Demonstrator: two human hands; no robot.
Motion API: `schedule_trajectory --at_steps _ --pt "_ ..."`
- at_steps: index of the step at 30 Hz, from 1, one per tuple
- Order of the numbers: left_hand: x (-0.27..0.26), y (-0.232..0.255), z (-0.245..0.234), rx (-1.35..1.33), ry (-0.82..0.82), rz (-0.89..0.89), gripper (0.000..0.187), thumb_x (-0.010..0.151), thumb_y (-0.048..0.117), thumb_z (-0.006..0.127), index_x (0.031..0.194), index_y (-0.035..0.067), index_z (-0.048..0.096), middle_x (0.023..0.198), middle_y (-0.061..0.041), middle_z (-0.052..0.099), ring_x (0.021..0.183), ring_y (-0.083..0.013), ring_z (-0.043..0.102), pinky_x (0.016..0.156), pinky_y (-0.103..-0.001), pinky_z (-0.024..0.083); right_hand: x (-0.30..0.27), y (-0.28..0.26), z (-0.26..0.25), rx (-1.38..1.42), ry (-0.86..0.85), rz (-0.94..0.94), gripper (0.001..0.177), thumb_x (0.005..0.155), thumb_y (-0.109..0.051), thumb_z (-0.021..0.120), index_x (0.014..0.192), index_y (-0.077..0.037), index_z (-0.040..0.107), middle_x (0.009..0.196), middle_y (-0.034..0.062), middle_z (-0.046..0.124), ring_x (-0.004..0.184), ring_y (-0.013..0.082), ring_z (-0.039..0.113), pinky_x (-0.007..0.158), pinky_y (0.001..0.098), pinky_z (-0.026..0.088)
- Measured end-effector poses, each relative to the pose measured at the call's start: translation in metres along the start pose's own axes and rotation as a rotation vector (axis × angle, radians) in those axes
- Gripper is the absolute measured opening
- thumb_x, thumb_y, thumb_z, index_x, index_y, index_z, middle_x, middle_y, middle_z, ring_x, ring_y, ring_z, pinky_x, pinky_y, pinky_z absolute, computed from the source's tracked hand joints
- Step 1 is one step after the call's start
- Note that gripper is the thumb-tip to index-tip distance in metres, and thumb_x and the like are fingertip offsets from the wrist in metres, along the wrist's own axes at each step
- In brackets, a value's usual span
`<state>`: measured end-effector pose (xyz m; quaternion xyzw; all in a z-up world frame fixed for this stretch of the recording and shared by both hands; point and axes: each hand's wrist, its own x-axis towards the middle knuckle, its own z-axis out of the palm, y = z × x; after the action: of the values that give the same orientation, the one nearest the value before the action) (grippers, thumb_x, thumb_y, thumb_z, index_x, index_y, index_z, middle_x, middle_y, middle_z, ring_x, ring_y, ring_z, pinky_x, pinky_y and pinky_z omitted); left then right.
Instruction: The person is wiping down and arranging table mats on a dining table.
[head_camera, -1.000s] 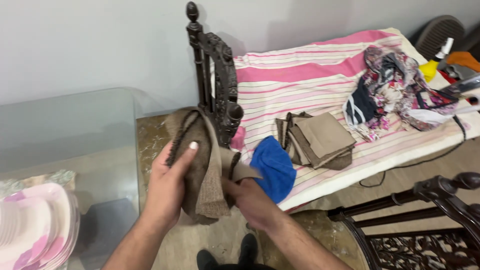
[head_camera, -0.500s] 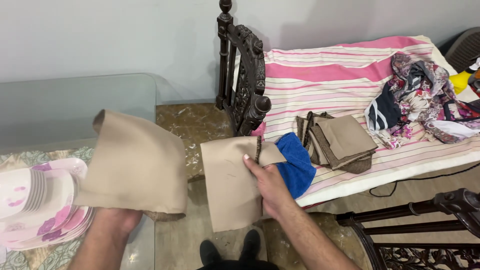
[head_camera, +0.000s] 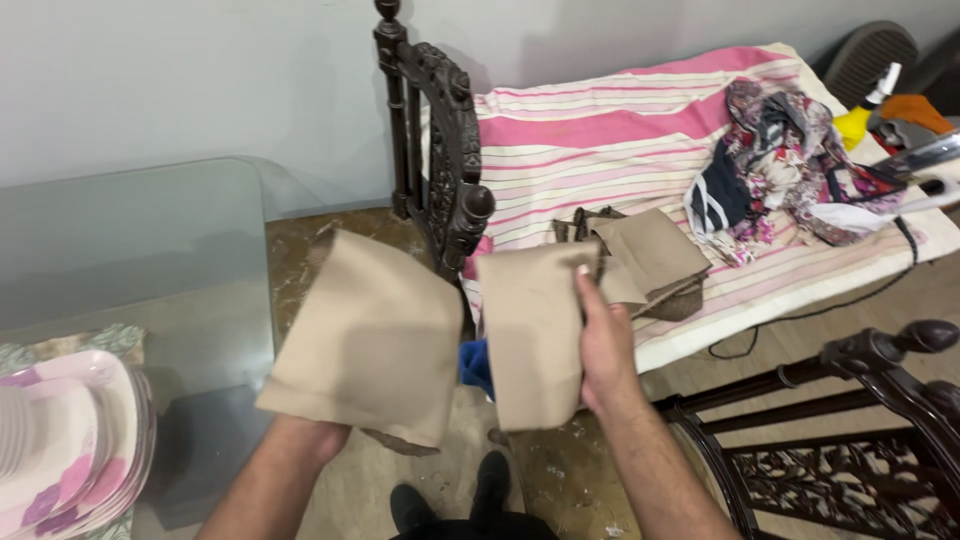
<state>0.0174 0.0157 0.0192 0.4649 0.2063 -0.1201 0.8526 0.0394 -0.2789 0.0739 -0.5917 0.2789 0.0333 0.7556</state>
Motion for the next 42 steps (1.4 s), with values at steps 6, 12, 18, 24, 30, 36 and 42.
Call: schedule_trajectory --at_steps 6,12,18,24,30,36,42 --pt "0.012 -0.029 0.047 0.021 -0.103 -0.103 0.048 0.096 0.029 0.059 0.139 0.009 0.058 0.129 -0.008 0.069 0.112 -0.0215 0.069 0.091 -0.042 0.059 0.047 0.000 -0.057 0.209 0.177 -0.194 0.035 0.097 -0.026 0.061 0.118 0.001 0.064 0.109 0.0113 0.075 0.097 0.0192 0.074 0.085 0.0367 0.063" --pt "0.024 -0.053 0.090 0.061 -0.201 -0.203 0.049 0.096 0.029 0.059 0.140 0.007 0.058 0.130 -0.010 0.070 0.113 -0.0223 0.070 0.091 -0.042 0.059 0.078 -0.012 -0.094 0.372 0.212 -0.191 0.037 0.096 -0.019 0.062 0.125 0.005 0.060 0.113 0.0133 0.069 0.098 0.0255 0.071 0.084 0.0428 0.061" --pt "0.040 -0.072 0.116 0.035 -0.328 -0.154 0.048 0.096 0.028 0.061 0.141 0.011 0.056 0.129 -0.006 0.069 0.113 -0.0189 0.069 0.092 -0.040 0.059 0.103 -0.013 -0.103 0.478 0.141 -0.174 0.043 0.092 -0.017 0.064 0.132 -0.005 0.057 0.122 0.0086 0.066 0.111 0.0252 0.067 0.098 0.0450 0.055" --pt "0.031 -0.058 0.151 0.184 -0.235 -0.160 0.047 0.093 0.029 0.061 0.138 0.021 0.054 0.122 0.000 0.067 0.107 -0.0147 0.068 0.087 -0.039 0.060 0.155 0.026 -0.131 0.233 0.193 0.027 0.063 0.092 -0.017 0.068 0.148 -0.001 0.044 0.145 0.0139 0.056 0.136 0.0251 0.052 0.116 0.0436 0.033" --pt "0.025 -0.051 0.160 0.170 -0.255 -0.133 0.043 0.094 0.028 0.060 0.136 0.015 0.058 0.120 -0.002 0.069 0.105 -0.0162 0.069 0.085 -0.038 0.061 0.177 0.075 -0.166 0.166 0.230 -0.036 0.078 0.088 -0.015 0.068 0.156 -0.004 0.032 0.152 0.0197 0.048 0.143 0.0320 0.045 0.122 0.0475 0.034" --pt "0.013 -0.036 0.167 0.198 -0.327 -0.024 0.040 0.095 0.024 0.060 0.133 0.012 0.060 0.119 -0.004 0.070 0.105 -0.0152 0.069 0.087 -0.037 0.061 0.103 0.015 -0.126 -0.104 0.429 -0.068 0.080 0.092 -0.011 0.065 0.160 -0.013 0.022 0.152 0.0148 0.035 0.140 0.0263 0.039 0.112 0.0435 0.034" --pt "0.004 -0.033 0.156 0.139 -0.273 0.042 0.040 0.096 0.026 0.058 0.133 0.010 0.061 0.119 -0.003 0.070 0.107 -0.0147 0.068 0.088 -0.036 0.060 0.078 0.014 -0.105 -0.078 0.299 -0.781 0.043 0.104 -0.003 0.056 0.147 -0.002 0.049 0.130 0.0097 0.053 0.109 0.0145 0.051 0.097 0.0303 0.047"
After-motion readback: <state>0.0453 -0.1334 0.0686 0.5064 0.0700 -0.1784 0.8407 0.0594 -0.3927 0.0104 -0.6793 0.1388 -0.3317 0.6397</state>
